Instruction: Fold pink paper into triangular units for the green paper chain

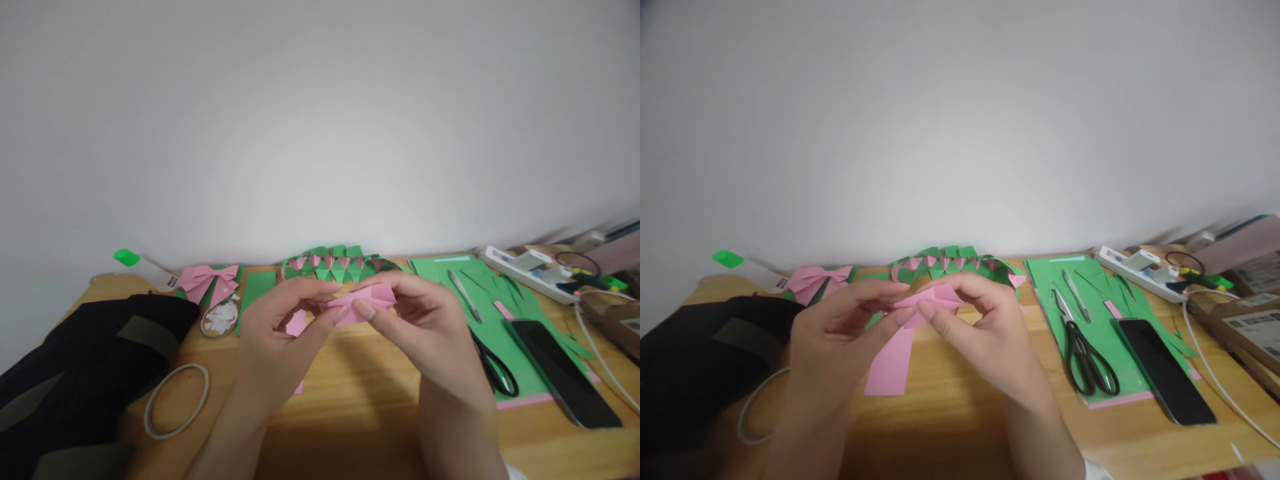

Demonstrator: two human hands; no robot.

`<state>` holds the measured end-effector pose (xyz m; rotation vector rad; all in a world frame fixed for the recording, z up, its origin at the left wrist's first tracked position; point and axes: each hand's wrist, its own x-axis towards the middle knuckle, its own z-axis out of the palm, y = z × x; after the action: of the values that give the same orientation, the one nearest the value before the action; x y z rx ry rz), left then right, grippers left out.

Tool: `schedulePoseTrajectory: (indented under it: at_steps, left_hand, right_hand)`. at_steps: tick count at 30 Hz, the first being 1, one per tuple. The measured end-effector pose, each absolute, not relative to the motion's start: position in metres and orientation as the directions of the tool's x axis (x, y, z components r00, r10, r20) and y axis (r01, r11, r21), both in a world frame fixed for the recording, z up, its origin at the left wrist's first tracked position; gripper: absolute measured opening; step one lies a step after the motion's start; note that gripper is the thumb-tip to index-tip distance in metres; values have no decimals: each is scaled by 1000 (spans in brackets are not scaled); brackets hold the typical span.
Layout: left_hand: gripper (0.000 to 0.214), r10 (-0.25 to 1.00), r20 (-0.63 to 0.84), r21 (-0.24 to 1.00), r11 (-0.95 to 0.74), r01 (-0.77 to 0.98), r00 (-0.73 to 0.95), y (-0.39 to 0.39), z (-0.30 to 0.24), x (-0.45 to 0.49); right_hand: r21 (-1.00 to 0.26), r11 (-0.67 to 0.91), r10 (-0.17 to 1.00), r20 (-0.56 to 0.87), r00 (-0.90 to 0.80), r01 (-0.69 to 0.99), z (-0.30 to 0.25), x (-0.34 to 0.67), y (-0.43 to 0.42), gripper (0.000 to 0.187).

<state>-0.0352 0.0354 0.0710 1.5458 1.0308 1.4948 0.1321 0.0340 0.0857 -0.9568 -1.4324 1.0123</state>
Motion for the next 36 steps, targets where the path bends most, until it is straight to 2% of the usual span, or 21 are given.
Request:
schedulePoseTrajectory:
  at_steps: [4, 8, 13, 17, 24, 29, 33, 36]
  left_hand:
    - [10, 883, 451, 871, -467, 151, 129, 39, 76, -36]
    - [14, 867, 471, 841, -497, 212, 164, 40, 80, -36]
    - [16, 894, 432, 842, -448, 302, 123, 39, 79, -36]
    - [17, 908, 417, 879, -411, 242, 27, 37, 79, -32]
    - [19, 919, 392, 897, -391, 207, 36, 36, 79, -31]
    - [16, 953, 298, 946, -287, 153, -56, 42, 76, -27]
    - [16, 965, 261, 956, -261, 134, 22, 46, 74, -26]
    - [18, 957, 239, 949, -266, 172, 163, 49, 74, -26]
  right_hand:
    - [-916, 385, 922, 377, -85, 109, 86, 132, 34, 4]
    - [-886, 434, 901, 427, -76, 166, 87, 131, 34, 7]
    - [-875, 457, 889, 445, -107, 161, 86, 131, 32, 11]
    - [-882, 455, 890, 450, -73, 123, 87, 131, 29, 13]
    - [-880, 460, 888, 454, -74, 121, 88, 131, 29, 18]
    - [-926, 351, 936, 344, -69, 139, 86, 134, 35, 17]
    - [-916, 356, 934, 351, -63, 184, 88, 135, 38, 18]
    - [-914, 352, 936, 338, -102, 201, 90, 138, 41, 25]
